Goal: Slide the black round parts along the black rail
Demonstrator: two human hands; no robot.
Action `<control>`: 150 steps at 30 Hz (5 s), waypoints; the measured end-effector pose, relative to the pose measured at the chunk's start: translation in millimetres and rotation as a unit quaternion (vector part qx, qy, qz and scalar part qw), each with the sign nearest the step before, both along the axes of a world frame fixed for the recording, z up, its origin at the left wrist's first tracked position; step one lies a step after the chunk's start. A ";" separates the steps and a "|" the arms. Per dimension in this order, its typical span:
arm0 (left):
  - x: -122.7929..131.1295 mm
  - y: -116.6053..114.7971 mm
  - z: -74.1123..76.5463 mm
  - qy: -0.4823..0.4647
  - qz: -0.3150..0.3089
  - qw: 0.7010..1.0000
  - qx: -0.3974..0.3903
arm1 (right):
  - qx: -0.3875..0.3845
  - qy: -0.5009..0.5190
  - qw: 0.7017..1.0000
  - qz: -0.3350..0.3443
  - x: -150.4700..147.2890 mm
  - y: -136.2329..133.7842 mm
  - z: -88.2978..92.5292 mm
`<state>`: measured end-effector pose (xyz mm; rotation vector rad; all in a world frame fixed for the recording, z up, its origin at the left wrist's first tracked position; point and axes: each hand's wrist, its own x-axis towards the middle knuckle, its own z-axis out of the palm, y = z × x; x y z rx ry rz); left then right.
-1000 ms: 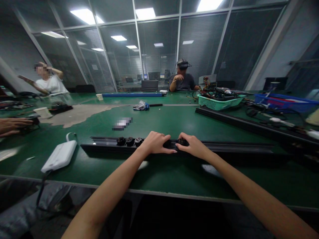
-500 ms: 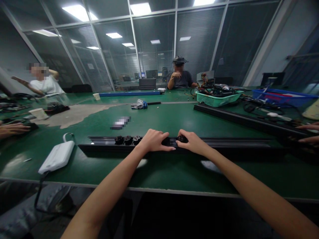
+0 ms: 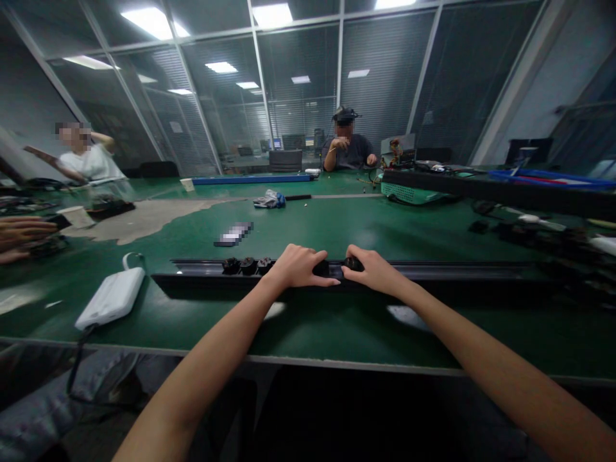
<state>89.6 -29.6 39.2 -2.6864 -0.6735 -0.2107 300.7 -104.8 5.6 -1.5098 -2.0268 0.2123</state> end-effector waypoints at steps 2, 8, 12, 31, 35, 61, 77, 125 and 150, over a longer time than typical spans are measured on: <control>0.3 -0.6 0.6 0.000 0.003 1.000 -0.002 | 0.001 0.002 1.000 -0.006 0.1 0.3 0.3; 1.3 -0.7 1.1 0.004 0.001 1.000 -0.003 | -0.005 0.007 1.000 -0.012 3.8 1.2 -2.7; 1.2 0.0 0.1 0.011 0.001 1.000 0.001 | -0.005 0.006 1.000 -0.008 5.6 0.2 -1.7; 1.2 0.7 0.0 0.010 0.003 1.000 0.009 | 0.037 -0.097 0.994 -0.042 6.9 -0.9 -4.3; 0.8 1.0 -0.8 0.010 0.003 1.000 0.011 | 0.016 -0.086 0.995 -0.044 6.7 -3.9 1.5; 0.6 1.1 -1.0 0.002 -0.001 1.000 0.011 | -0.025 -0.157 0.986 -0.054 16.3 -2.8 8.8; 2.7 1.1 -0.7 -0.002 -0.003 1.000 0.009 | 0.043 -0.111 0.992 -0.049 16.4 -11.7 -3.8; 3.5 -0.7 0.9 -0.002 0.002 1.000 0.001 | 0.007 -0.110 0.993 -0.048 29.0 -12.1 2.1; 2.5 0.2 1.0 0.005 -0.002 1.000 0.005 | -0.001 -0.084 0.996 -0.029 35.1 -12.2 3.0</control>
